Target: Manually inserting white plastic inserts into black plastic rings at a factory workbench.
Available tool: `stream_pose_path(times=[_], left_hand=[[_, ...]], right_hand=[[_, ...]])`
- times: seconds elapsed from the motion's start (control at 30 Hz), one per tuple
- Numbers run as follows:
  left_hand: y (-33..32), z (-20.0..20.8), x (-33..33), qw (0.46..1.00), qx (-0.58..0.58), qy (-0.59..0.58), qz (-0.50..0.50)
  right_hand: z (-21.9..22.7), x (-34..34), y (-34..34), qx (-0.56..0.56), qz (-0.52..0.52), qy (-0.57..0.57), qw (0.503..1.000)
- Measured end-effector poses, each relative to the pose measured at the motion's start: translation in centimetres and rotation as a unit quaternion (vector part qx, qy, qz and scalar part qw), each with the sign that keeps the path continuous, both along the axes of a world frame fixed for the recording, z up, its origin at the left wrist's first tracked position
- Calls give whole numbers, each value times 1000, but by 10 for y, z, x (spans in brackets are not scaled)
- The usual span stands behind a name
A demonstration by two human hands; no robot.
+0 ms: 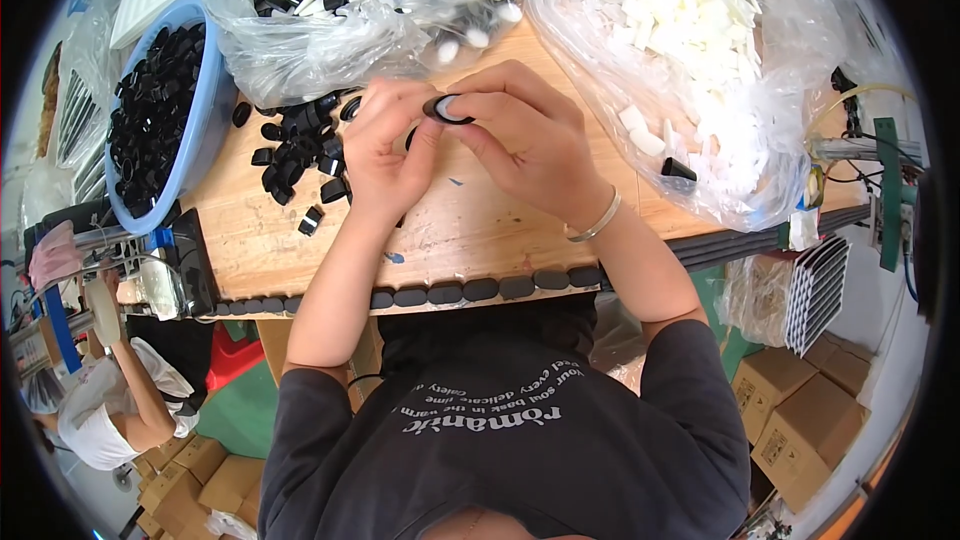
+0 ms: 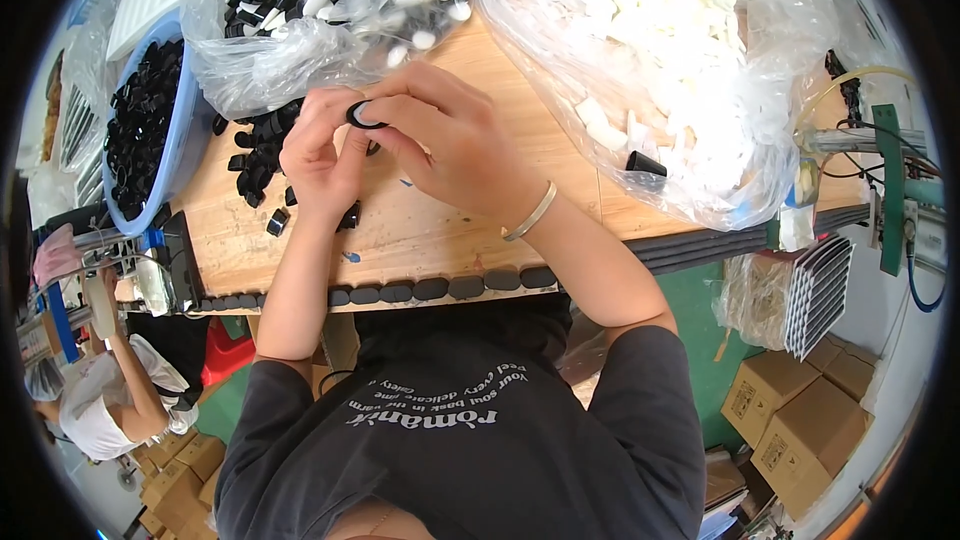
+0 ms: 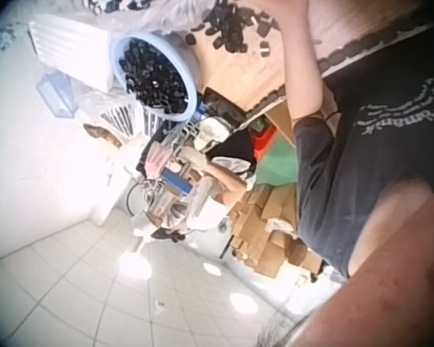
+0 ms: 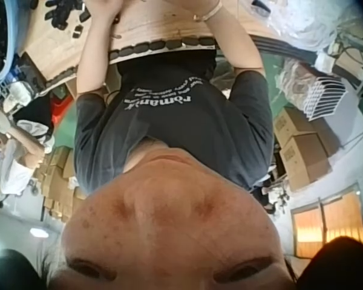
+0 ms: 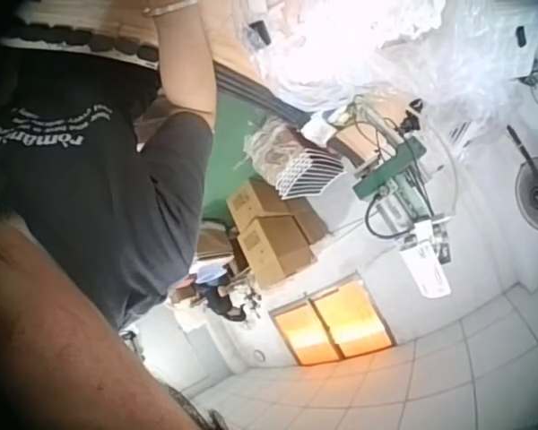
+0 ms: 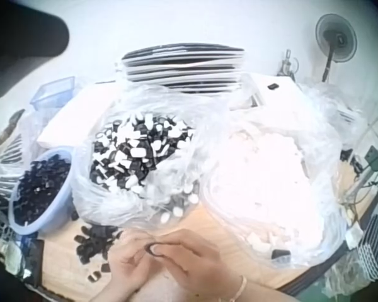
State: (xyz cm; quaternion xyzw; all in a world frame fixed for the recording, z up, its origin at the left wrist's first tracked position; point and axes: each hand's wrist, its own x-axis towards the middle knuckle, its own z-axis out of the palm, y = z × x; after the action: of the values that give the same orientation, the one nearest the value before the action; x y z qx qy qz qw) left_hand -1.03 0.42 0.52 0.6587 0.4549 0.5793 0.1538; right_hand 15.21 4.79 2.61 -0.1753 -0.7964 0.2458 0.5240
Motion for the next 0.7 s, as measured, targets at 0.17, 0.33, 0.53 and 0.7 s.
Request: stream_pose_path(times=[0.17,0.33,0.53,0.7], left_hand=[[2,7,-4,989,69,129,26],[3,9,-2,998,48,50,-15],[-3,-7,2,987,-40,-140,-73],[-6,-12,10,947,-97,-278,-126]], right_hand=[[1,1,-1,-8,-10,-14,1000],[5,2,-1,13,-20,-19,1000],[7,2,-6,-29,-4,5,1000],[8,1,-6,-55,-2,22,998]])
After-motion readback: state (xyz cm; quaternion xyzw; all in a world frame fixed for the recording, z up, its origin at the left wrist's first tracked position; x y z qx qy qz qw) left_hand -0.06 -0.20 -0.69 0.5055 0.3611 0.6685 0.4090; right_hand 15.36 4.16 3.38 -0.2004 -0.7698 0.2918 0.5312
